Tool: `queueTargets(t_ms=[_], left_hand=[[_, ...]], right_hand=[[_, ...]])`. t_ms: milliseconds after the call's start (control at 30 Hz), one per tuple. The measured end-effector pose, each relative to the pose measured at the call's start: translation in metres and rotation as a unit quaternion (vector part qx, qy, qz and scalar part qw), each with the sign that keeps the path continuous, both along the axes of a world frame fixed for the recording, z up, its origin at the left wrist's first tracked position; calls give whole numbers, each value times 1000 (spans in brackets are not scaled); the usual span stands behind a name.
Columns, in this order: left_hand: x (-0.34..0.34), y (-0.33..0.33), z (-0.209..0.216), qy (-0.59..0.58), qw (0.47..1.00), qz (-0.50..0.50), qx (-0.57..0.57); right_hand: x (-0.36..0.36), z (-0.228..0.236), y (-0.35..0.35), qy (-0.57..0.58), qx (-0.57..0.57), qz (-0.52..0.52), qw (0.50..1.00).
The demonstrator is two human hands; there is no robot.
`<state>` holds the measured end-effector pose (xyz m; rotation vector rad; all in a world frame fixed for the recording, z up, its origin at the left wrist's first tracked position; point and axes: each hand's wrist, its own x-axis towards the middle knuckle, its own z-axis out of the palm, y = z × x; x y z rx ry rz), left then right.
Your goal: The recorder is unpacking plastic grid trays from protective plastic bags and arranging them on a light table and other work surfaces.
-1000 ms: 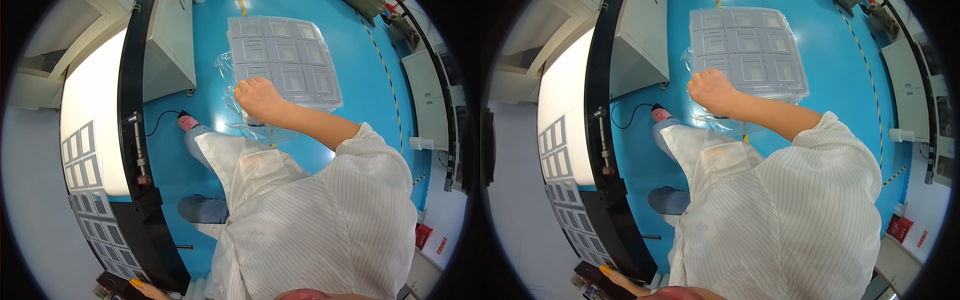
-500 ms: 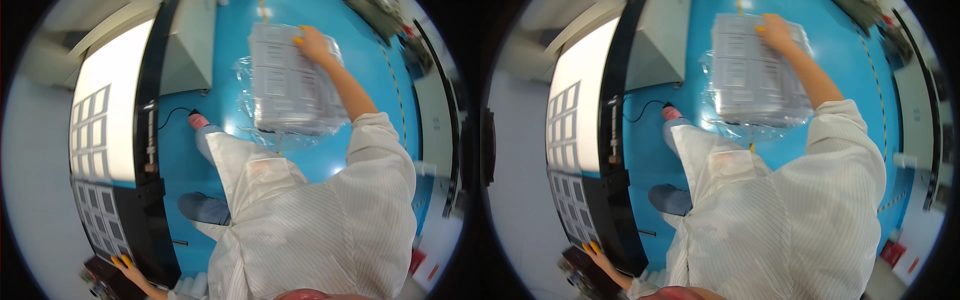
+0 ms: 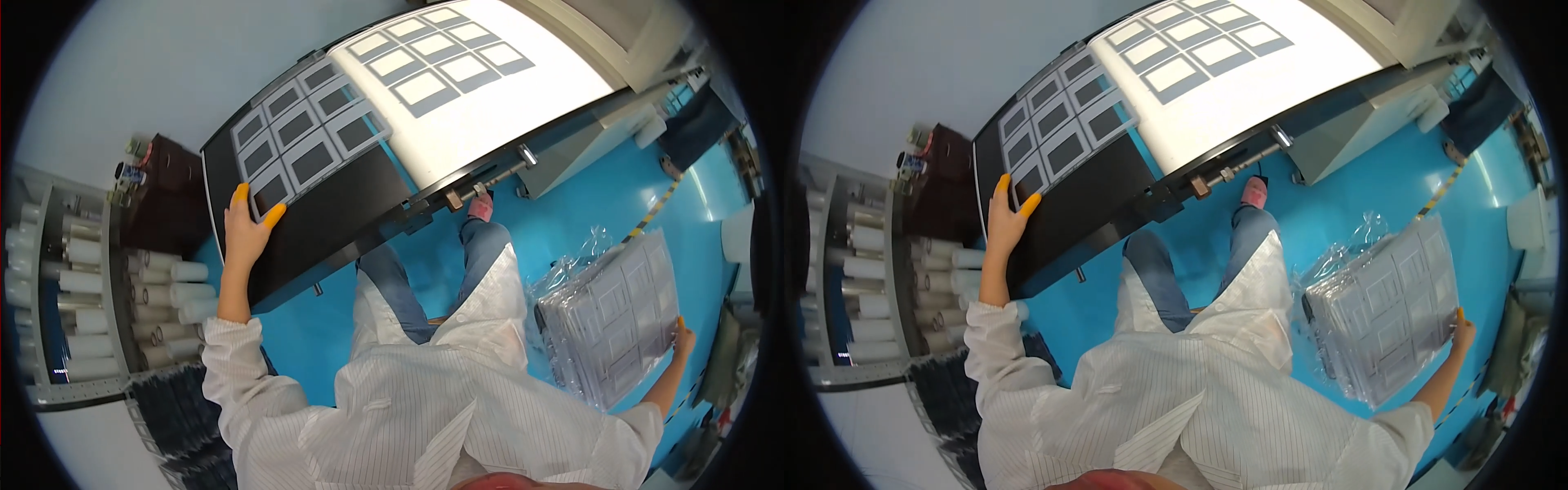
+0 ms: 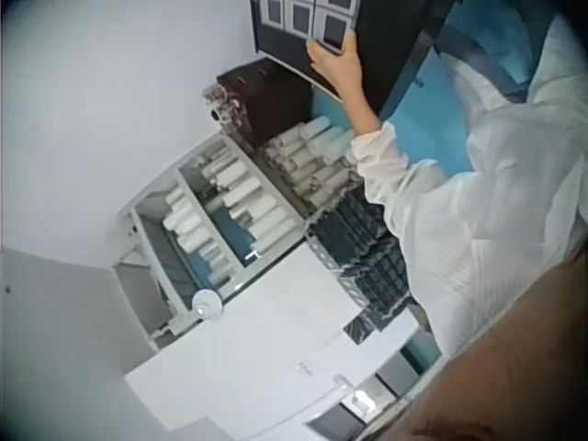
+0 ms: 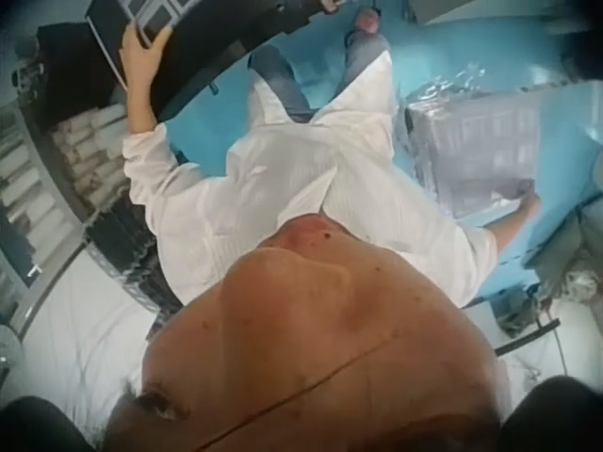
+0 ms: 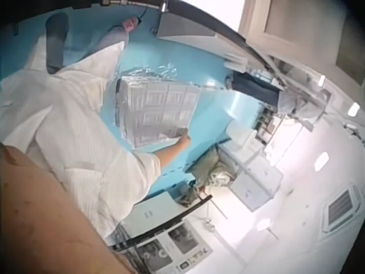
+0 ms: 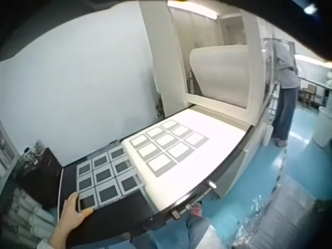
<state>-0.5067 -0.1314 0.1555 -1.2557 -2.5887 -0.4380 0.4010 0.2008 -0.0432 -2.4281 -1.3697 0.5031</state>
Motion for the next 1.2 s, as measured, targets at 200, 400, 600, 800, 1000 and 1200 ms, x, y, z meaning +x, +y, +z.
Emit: queueTargets(t_ms=[200,400,600,800,1000,1200], left_hand=[[-6,20,-15,19,1000,-11,-10],[4,20,-7,-2,999,7,-53],[4,19,-6,-2,999,1,-54],[-4,9,-2,-21,999,-34,-29],[-15,12,-4,-17,998,-56,-25],[-13,8,-8,-6,995,-94,19]], right_hand=[[40,-13,-40,-120,121,11,985],[17,-16,-64,123,96,-104,982],[-1,-5,-80,32,93,-125,987],[-32,9,-95,178,42,-166,969],[-25,-3,-118,186,54,-244,950],[2,-17,-147,89,35,-50,994]])
